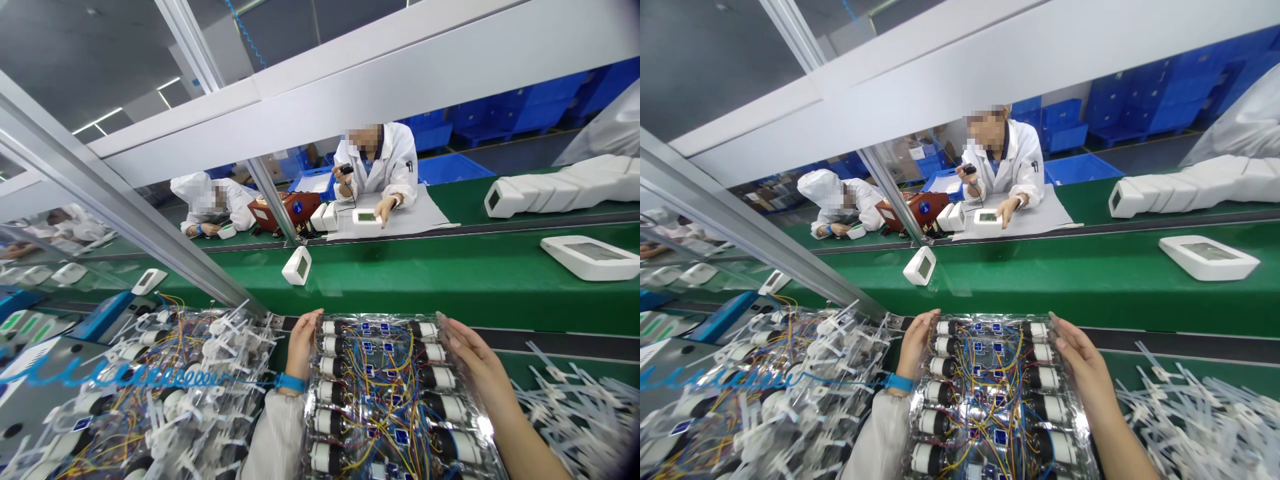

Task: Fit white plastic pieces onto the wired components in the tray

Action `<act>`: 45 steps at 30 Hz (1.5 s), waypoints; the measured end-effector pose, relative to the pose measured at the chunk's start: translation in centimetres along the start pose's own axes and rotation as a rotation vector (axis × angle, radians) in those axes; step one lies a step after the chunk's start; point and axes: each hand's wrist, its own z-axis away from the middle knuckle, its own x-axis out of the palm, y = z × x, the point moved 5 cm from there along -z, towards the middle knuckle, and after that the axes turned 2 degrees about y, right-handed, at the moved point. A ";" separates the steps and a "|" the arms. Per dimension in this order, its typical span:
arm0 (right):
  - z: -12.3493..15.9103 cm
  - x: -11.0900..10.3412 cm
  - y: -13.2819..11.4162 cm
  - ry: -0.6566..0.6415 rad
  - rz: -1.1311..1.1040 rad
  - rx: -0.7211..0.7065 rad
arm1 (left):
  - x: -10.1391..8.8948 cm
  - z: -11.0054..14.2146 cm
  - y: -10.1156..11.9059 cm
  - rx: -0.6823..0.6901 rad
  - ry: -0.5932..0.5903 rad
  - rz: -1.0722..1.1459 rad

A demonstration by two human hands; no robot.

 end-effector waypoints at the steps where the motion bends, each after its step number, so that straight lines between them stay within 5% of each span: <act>1: 0.0 0.0 0.0 0.000 0.001 -0.001 | 0.0 0.0 0.0 0.001 -0.002 -0.001; 45: 0.1 0.2 -0.3 0.010 -0.011 -0.002 | 0.2 0.2 0.1 -0.009 0.003 -0.007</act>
